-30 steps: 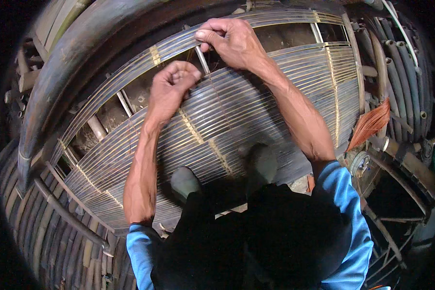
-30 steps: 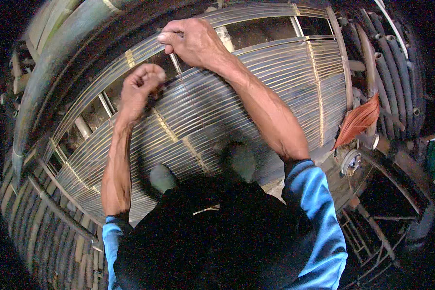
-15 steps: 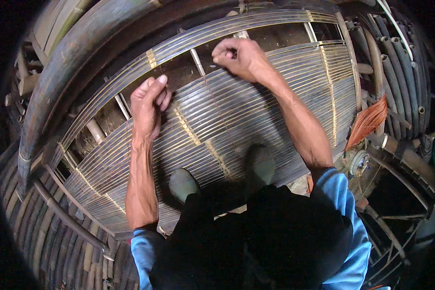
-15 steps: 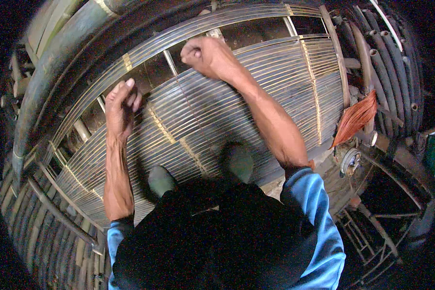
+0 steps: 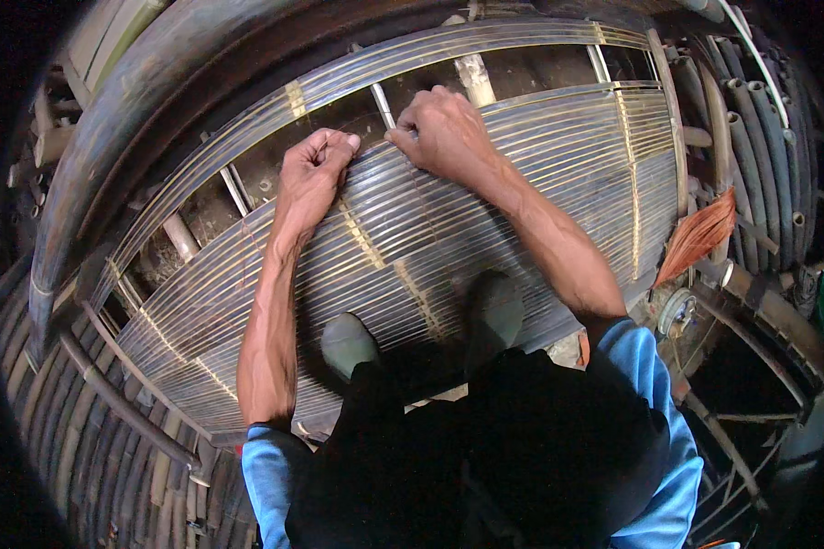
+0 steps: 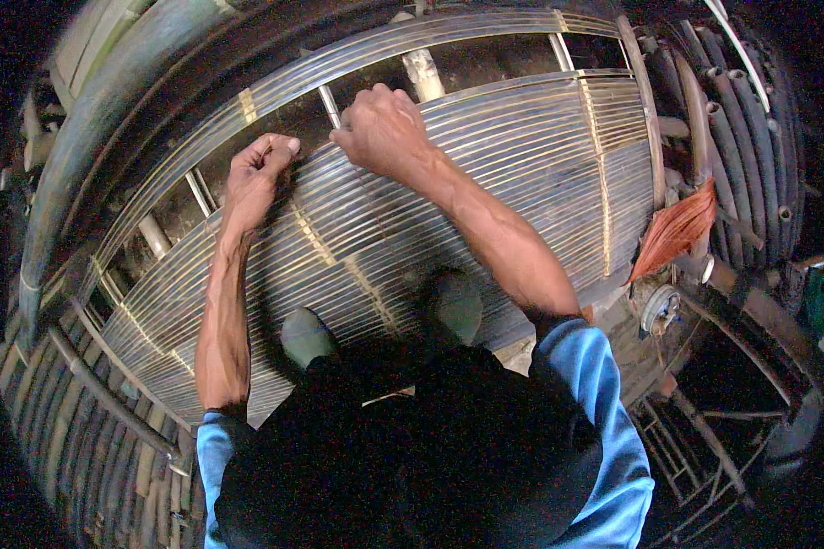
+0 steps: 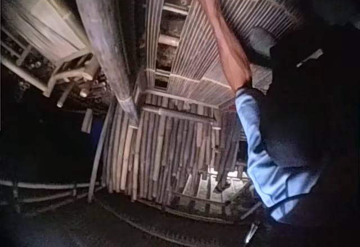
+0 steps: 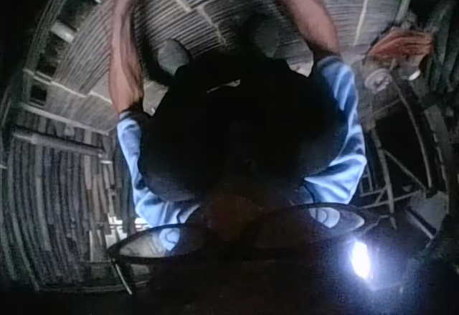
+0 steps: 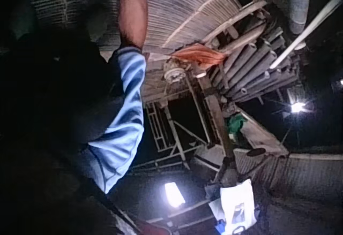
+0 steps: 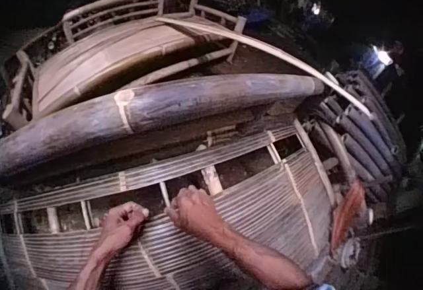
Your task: The person weaves together thin strips of bamboo by hand and with a fine wire to construct a large bamboo structure.
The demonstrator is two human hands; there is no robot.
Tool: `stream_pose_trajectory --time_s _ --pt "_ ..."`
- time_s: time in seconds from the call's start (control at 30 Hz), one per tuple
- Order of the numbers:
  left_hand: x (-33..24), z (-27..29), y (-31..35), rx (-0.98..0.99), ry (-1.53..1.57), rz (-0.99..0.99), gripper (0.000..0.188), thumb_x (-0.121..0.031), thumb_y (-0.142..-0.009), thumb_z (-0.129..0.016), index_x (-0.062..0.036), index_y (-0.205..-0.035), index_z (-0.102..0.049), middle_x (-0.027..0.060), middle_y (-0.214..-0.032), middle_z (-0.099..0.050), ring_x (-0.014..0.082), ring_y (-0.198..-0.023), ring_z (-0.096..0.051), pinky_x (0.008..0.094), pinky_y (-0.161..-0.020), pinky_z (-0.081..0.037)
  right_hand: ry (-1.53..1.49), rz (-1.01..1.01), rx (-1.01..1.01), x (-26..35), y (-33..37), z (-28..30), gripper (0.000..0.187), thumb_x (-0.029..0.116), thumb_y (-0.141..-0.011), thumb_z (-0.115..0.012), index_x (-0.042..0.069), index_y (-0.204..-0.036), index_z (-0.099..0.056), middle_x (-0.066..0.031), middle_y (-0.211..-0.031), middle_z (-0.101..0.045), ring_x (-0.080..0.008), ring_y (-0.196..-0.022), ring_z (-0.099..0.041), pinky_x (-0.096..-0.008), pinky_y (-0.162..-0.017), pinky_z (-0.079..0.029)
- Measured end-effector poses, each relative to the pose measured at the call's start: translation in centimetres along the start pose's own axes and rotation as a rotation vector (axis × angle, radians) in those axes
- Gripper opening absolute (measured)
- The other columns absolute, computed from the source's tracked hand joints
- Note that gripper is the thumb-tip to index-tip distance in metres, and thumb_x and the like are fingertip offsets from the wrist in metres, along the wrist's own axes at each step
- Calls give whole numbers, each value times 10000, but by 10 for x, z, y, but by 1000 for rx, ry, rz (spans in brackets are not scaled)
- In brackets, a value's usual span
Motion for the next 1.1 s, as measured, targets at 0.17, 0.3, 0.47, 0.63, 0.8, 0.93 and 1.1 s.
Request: stream_pose_trajectory --time_s 0.17,0.3,0.47,0.63,0.8,0.93,1.1 --pt "9 -6 -11 -50 27 -14 164 -221 -956 -673 -70 -893 -679 -107 -683 -463 11 -611 -357 213 -557 -266 69 46 -76 7 0 -9 170 188 -810 -705 20 -817 -729 -131 -862 -669 -323 -866 -593 -424 -841 -465" --pt "4 -9 -12 -47 25 -8 171 -221 -951 -680 -67 -878 -682 -108 -678 -456 12 -606 -348 212 -555 -265 -43 -45 -35 5 4 -14 158 181 -825 -690 29 -869 -704 -150 -947 -669 -324 -927 -594 -414 -885 -453" --pt "-2 -5 -7 -26 4 -11 273 -231 -944 -690 -99 -715 -624 -114 -628 -413 15 -580 -326 236 -537 -237 -795 -303 61 -17 4 -5 229 254 -938 -646 33 -896 -688 -120 -1071 -683 -279 -1064 -607 -371 -940 -461" --pt "-18 -27 18 136 -24 15 383 -246 -945 -686 -126 -607 -554 -110 -585 -398 16 -553 -302 255 -523 -216 -394 -231 -119 -51 13 19 276 298 -917 -655 27 -935 -702 -178 -922 -699 -347 -922 -652 -429 -916 -474" --pt "-19 -23 27 264 197 165 273 -257 -958 -661 -54 -780 -698 -84 -564 -455 36 -515 -351 233 -517 -257 -213 8 -43 -42 13 13 243 297 -887 -687 64 -947 -719 -144 -899 -702 -318 -929 -651 -443 -845 -489" --pt "-20 -21 17 213 -38 21 238 -201 -981 -606 -34 -879 -740 -71 -601 -531 28 -520 -356 229 -507 -292 -362 -100 -107 -24 3 2 318 399 -823 -745 84 -780 -736 -154 -820 -668 -335 -886 -632 -442 -848 -473" --pt "-14 -22 18 264 -108 71 177 -179 -931 -679 -28 -856 -734 -75 -641 -528 19 -575 -387 218 -534 -301 -1 -75 -65 -6 -13 -6 258 269 -770 -795 43 -689 -702 -116 -816 -673 -297 -861 -609 -419 -811 -446"
Point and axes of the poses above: each hand's wrist, its own y-axis away from the middle knuckle, its own z-axis out of the back of the hand, x = y × z, the point moved 4 cm from there along -y, towards the middle knuckle
